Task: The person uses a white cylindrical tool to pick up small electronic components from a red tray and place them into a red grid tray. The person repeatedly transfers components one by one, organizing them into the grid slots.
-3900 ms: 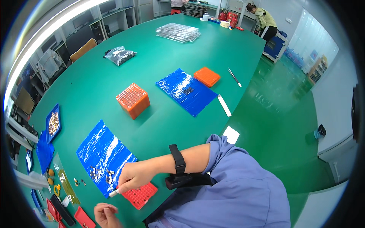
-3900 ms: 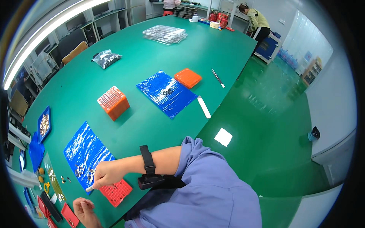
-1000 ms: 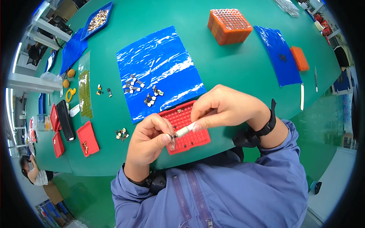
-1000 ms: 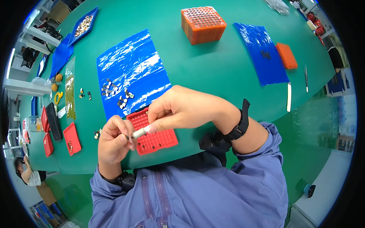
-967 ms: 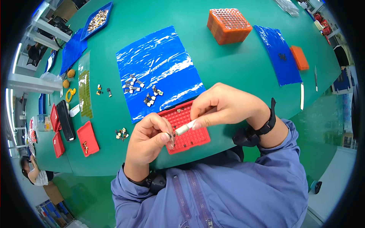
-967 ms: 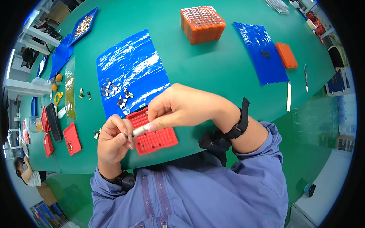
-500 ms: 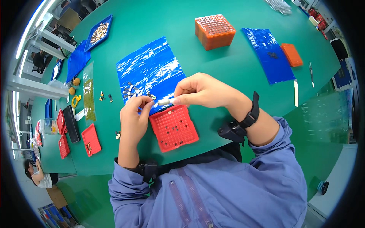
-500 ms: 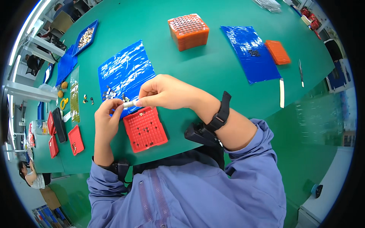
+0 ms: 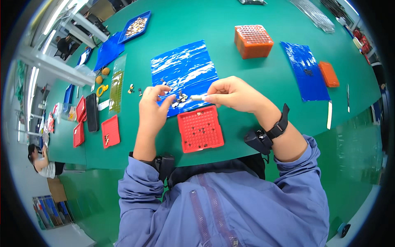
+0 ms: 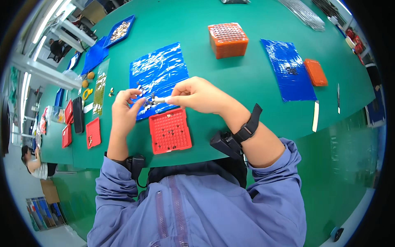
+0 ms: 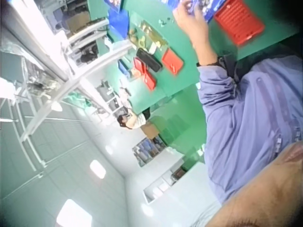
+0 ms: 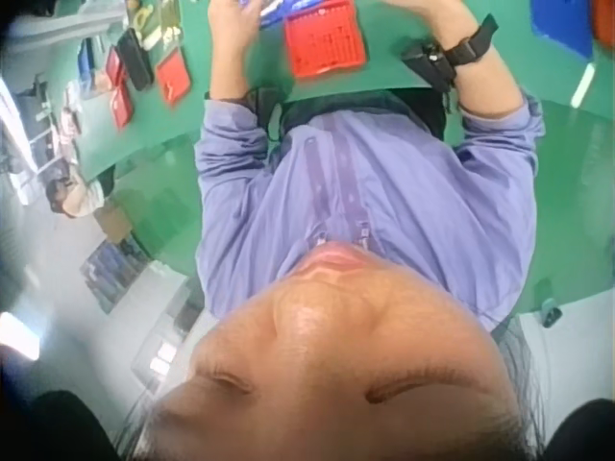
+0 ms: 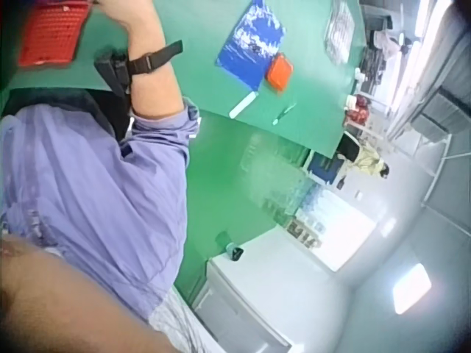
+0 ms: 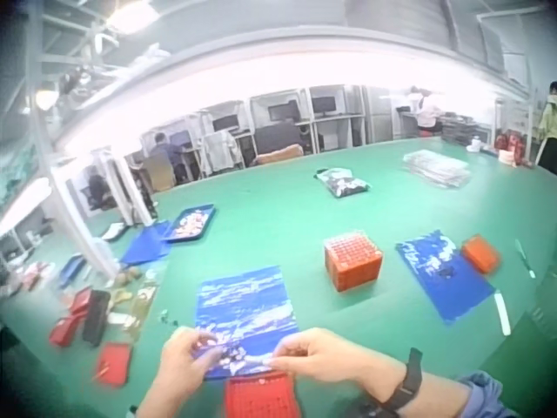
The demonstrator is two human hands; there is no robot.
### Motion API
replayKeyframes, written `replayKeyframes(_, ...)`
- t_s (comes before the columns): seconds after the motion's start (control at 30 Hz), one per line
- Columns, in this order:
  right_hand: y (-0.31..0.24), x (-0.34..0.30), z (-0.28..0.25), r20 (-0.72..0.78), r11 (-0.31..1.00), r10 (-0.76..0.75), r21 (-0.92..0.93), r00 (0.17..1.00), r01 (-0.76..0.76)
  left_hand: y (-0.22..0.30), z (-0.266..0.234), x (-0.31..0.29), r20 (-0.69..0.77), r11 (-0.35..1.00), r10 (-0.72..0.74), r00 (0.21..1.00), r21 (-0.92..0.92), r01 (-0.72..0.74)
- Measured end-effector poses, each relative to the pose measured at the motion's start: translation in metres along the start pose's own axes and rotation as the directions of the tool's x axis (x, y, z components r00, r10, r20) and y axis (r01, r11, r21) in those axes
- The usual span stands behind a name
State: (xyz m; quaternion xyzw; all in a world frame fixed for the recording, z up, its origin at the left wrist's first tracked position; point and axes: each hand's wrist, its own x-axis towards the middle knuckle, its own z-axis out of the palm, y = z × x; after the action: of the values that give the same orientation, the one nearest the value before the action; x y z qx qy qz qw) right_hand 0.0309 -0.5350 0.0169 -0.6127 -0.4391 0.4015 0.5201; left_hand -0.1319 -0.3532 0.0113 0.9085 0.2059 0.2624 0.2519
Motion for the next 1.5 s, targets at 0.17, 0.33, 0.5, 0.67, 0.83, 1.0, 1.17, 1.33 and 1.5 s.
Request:
replayKeyframes(0.17,0.000,0.001,0.003,0.005,1.000,0.026,-0.002,1.000,-0.026,-0.037,-0.061,-0.025,0.059,0.994,-0.017,0.998,0.111,0.010)
replayKeyframes(0.33,-0.002,-0.001,0.008,0.052,0.999,0.023,-0.040,0.998,-0.021,-0.064,-0.072,-0.055,0.211,0.974,-0.199,0.957,0.152,0.169)
replayKeyframes(0.5,-0.002,-0.002,0.007,0.080,0.998,0.060,-0.019,0.995,-0.059,-0.058,-0.066,-0.054,0.219,0.974,-0.091,0.971,0.221,0.041)
replayKeyframes(0.67,0.000,-0.004,0.010,0.132,1.000,-0.022,-0.010,0.991,0.024,-0.031,-0.064,-0.057,0.240,0.925,-0.227,0.944,-0.251,0.286)
replayKeyframes(0.83,-0.009,-0.013,0.018,0.204,0.994,-0.065,-0.074,0.977,0.082,0.022,-0.047,-0.064,0.367,0.507,-0.152,0.918,-0.768,0.391)
replayKeyframes(1.0,-0.017,-0.016,0.023,0.269,0.995,-0.039,-0.079,0.962,0.062,0.025,-0.013,-0.067,0.471,-0.056,-0.018,0.882,-0.881,0.470)
replayKeyframes(1.17,-0.014,-0.018,0.020,0.193,0.983,-0.121,-0.110,0.974,0.144,0.025,0.000,-0.063,0.458,-0.160,-0.007,0.889,-0.878,0.451)
replayKeyframes(1.33,-0.005,-0.009,0.028,0.179,0.959,-0.259,-0.072,0.949,0.275,0.013,-0.003,-0.071,0.426,-0.103,-0.045,0.904,-0.902,0.420)
replayKeyframes(1.5,-0.003,-0.016,0.025,0.143,0.952,-0.301,-0.014,0.943,0.306,0.014,0.001,-0.066,0.468,-0.105,0.024,0.883,-0.877,0.468)
